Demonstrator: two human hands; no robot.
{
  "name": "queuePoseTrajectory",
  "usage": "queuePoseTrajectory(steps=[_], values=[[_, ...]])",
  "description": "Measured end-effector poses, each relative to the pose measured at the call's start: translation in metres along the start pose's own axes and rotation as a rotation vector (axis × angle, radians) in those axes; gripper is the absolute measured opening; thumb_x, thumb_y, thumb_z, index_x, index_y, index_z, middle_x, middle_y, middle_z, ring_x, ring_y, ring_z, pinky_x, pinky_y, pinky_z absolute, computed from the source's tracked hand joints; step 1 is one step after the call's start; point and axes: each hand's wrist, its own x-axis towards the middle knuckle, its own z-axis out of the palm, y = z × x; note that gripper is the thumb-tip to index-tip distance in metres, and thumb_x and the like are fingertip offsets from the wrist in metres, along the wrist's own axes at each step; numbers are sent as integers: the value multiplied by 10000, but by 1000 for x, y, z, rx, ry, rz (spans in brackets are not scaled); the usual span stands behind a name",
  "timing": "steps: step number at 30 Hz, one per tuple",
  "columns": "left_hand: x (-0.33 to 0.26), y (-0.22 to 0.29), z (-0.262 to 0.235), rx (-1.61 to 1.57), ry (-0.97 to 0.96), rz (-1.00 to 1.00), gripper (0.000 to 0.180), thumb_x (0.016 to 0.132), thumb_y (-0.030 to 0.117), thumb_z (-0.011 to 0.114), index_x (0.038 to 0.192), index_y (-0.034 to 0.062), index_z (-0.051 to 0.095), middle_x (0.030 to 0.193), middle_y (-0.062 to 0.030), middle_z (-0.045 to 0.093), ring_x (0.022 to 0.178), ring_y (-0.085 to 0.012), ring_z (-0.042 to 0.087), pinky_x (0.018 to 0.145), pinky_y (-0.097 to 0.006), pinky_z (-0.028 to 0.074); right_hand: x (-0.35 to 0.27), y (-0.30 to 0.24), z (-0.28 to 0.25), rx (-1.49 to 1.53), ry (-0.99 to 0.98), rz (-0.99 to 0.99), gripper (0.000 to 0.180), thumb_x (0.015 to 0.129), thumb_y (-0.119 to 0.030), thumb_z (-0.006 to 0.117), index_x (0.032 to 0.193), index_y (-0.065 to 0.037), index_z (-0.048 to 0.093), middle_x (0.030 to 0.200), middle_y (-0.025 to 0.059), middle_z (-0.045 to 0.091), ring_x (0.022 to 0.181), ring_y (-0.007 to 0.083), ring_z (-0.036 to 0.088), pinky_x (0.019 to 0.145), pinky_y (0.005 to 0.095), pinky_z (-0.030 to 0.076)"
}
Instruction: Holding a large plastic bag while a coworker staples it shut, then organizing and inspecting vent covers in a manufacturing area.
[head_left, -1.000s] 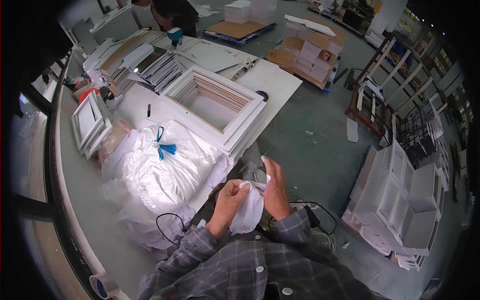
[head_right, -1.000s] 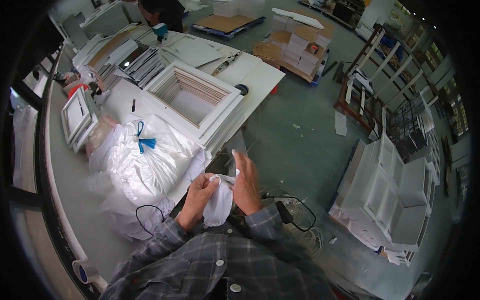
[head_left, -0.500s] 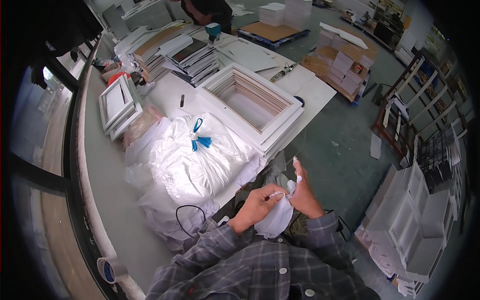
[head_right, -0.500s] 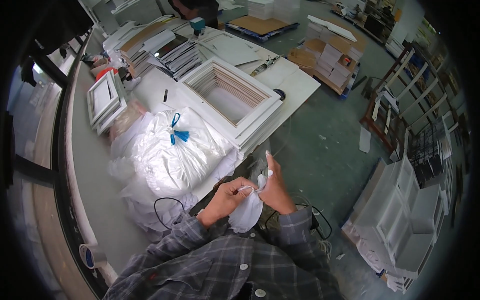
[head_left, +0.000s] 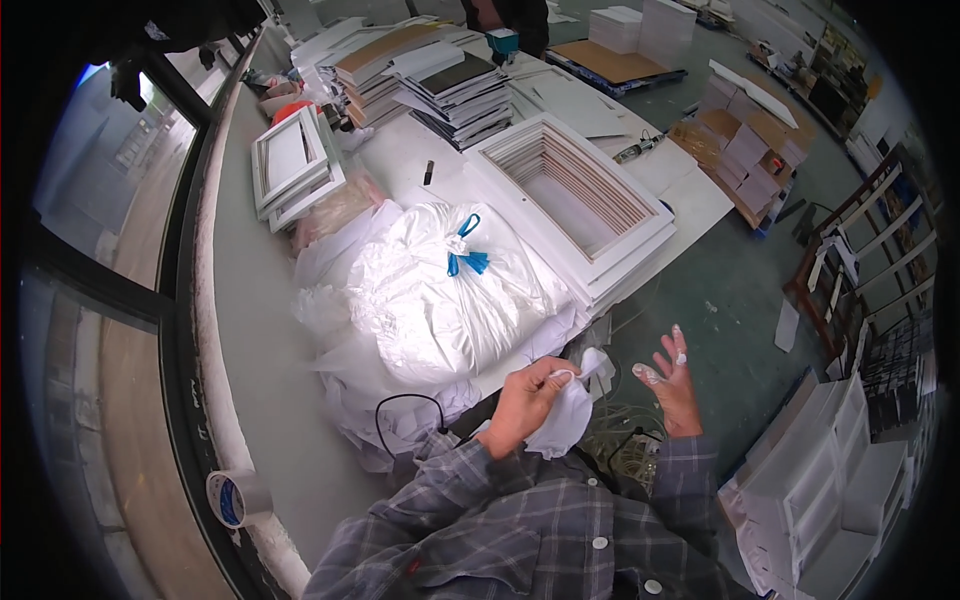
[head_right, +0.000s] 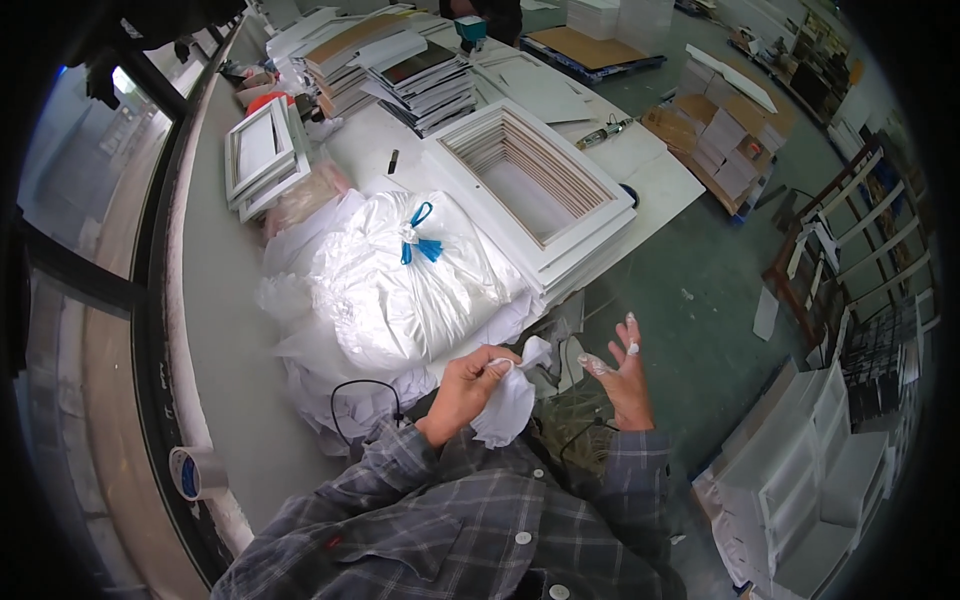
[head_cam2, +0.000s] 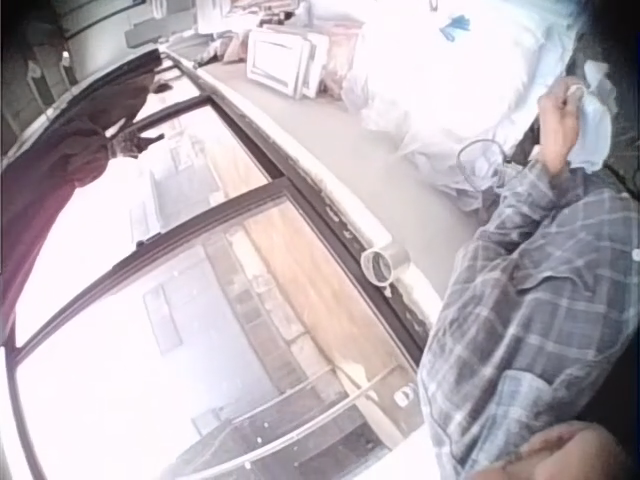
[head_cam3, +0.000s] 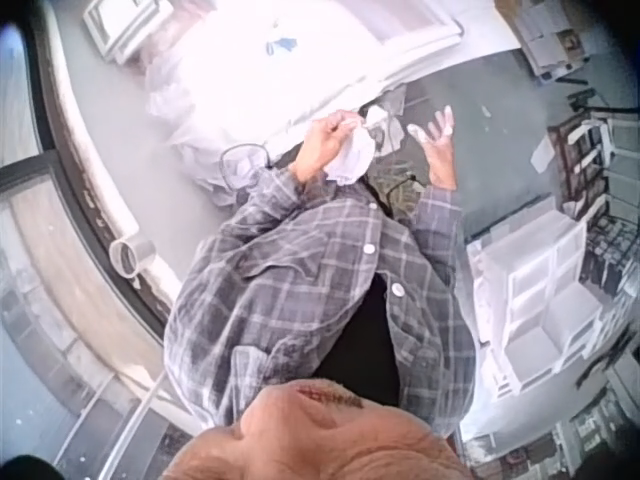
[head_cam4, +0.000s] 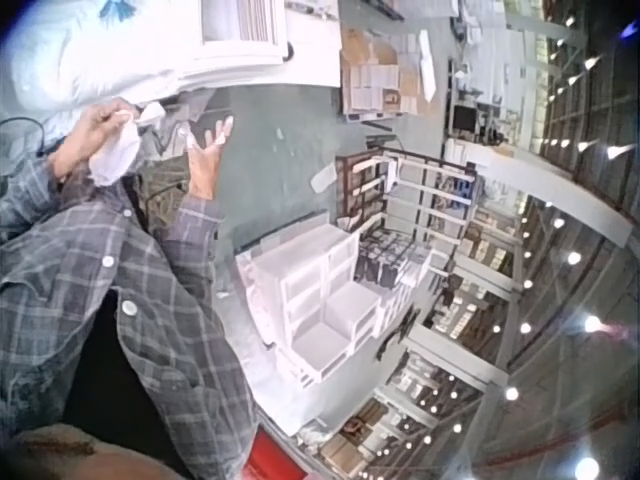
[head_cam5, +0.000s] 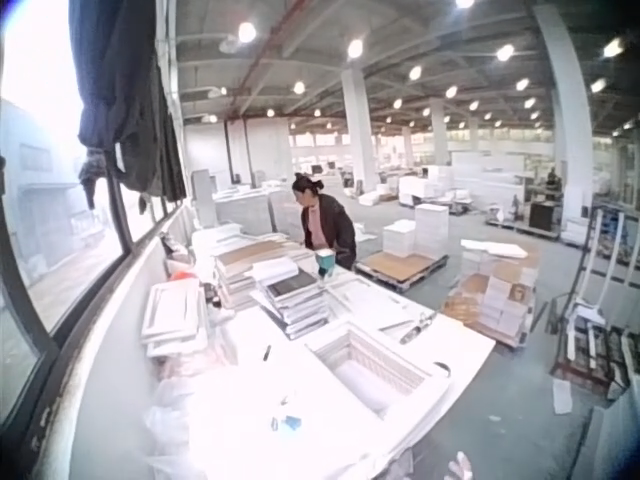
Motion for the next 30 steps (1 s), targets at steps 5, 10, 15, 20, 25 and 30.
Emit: queuePoseTrajectory(steps=[5, 10, 15, 20, 25, 30], values=[[5, -16, -24, -108, 193, -206, 177, 1029, 143, 614, 1133, 33, 706, 827, 17, 608, 754, -82, 499, 717, -243, 449, -10, -25, 10, -280, -111, -116, 1191, 727, -296, 926, 1632, -180, 160, 1639, 189, 280, 1503, 404, 293, 1178, 598, 275], [20, -5, -4, 34, 339, 76, 172, 988, 148, 658, 1093, 38, 738, 995, -79, 623, 912, -162, 569, 837, -309, 456, -26, -26, 25, -346, -142, -123, 1166, 712, -228, 940, 1619, -142, 212, 1608, 202, 329, 1488, 371, 326, 1179, 541, 298], [29, -2, -4, -42, 383, 125, 180, 985, 139, 670, 1120, 41, 739, 982, -46, 594, 831, -119, 507, 745, -257, 424, -26, -16, 32, -439, -131, -300, 1087, 735, -279, 925, 1567, -11, 279, 1551, 223, 376, 1440, 338, 389, 1192, 417, 325], [30, 15, -3, -243, 348, 23, 194, 1012, 110, 646, 1200, 64, 662, 888, 41, 573, 684, -39, 479, 605, -211, 413, -27, -23, 40, -525, -125, -394, 1101, 738, -324, 921, 1567, -11, 268, 1547, 252, 375, 1447, 401, 365, 1197, 450, 325], [29, 28, 29, -279, 220, 8, 215, 992, 70, 661, 1207, 51, 660, 884, 28, 552, 671, -44, 525, 584, -219, 441, -35, -28, 43, -538, -93, -375, 1039, 753, -293, 906, 1548, -5, 301, 1502, 269, 416, 1406, 423, 411, 1156, 458, 373], [16, 32, 47, -85, -24, 47, 253, 976, 105, 690, 1218, 32, 697, 969, -51, 637, 817, -124, 604, 765, -283, 512, -32, -11, 38, -578, -102, -440, 696, 816, -137, 804, 1418, 14, 489, 1470, 230, 450, 1376, 425, 437, 1134, 455, 392]])
